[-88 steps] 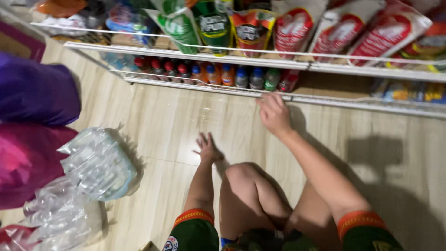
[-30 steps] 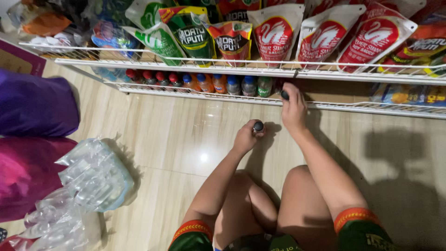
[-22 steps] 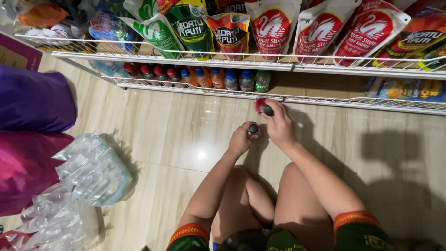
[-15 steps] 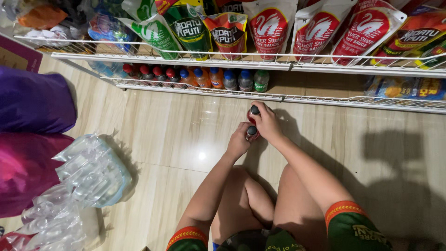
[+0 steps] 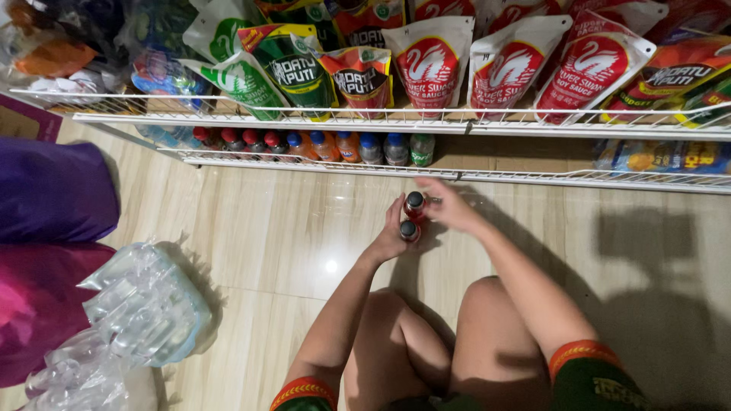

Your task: The person sits on the floor in front of a wire shelf and removes multiple bottles and pouches from the lower shelf, placing them on the floor in organized groups. The person handles bottles with different cap colors and various pouches, arranging them by type.

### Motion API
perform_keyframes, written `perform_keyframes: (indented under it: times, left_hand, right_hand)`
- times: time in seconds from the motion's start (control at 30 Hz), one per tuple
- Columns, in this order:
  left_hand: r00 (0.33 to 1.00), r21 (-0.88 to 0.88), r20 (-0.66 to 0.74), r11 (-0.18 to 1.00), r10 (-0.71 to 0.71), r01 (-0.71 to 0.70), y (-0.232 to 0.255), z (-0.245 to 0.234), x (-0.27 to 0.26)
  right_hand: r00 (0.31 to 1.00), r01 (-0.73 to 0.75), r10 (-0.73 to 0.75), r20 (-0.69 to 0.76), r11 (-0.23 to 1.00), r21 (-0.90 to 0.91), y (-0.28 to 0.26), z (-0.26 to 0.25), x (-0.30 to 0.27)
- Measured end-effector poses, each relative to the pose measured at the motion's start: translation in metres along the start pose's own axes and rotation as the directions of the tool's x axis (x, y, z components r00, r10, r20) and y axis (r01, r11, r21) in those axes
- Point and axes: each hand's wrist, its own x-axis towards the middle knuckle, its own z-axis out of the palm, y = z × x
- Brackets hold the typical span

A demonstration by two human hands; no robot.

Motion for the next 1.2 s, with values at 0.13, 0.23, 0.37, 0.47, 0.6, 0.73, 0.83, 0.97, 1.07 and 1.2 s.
perform_keyframes:
  times: [0.13,0.23,0.37,0.47,0.6,0.73,0.83,0.97,1.07,1.2]
  left_hand:
    - [0.994,-0.031,-0.097,0.998,0.051,-0.055,0.001,0.012,-0.003]
    - [0.988,-0.037,-0.141,0.997,0.057,-0.062,0.002,0.021,-0.007]
    - [0.990,-0.067,-0.143,0.997,0.021,-0.031,-0.004,0.030,-0.005]
    - [0.992,-0.087,-0.120,0.995,0.041,-0.051,-0.021,0.035,-0.007]
    - [0.994,-0.089,-0.045,0.991,0.099,-0.103,-0.050,0.030,-0.002]
    - [0.986,-0.081,-0.054,0.984,0.157,-0.161,-0.051,0.015,-0.006]
    - [0.995,-0.130,-0.036,0.987,0.091,-0.095,-0.018,0.001,-0.011]
    - [0.978,0.057,-0.186,0.994,0.100,-0.090,0.048,0.007,-0.020]
    - [0.940,0.417,-0.340,0.893,-0.019,0.169,0.080,0.034,-0.011]
    - [0.916,0.672,-0.360,0.632,-0.177,0.386,0.068,0.054,0.027]
  right_hand:
    - [0.863,-0.184,-0.010,-0.505,0.925,-0.332,0.045,-0.058,0.058]
    - [0.766,-0.440,0.111,-0.633,0.808,-0.391,0.067,-0.104,0.123]
    - [0.754,-0.423,-0.081,-0.652,0.699,-0.576,0.079,-0.149,0.182]
    - [0.750,-0.442,-0.097,-0.654,0.662,-0.605,0.083,-0.160,0.203]
    - [0.748,-0.431,-0.129,-0.652,0.652,-0.624,0.088,-0.166,0.212]
    - [0.761,-0.401,-0.153,-0.630,0.652,-0.643,0.096,-0.154,0.193]
    - [0.782,-0.339,-0.164,-0.601,0.698,-0.631,0.092,-0.123,0.149]
    - [0.739,-0.211,-0.240,-0.630,0.805,-0.554,0.040,-0.075,0.069]
    - [0.660,-0.055,-0.374,-0.651,0.841,-0.539,-0.024,-0.048,0.024]
    - [0.637,0.100,-0.490,-0.595,0.818,-0.567,-0.096,-0.026,-0.018]
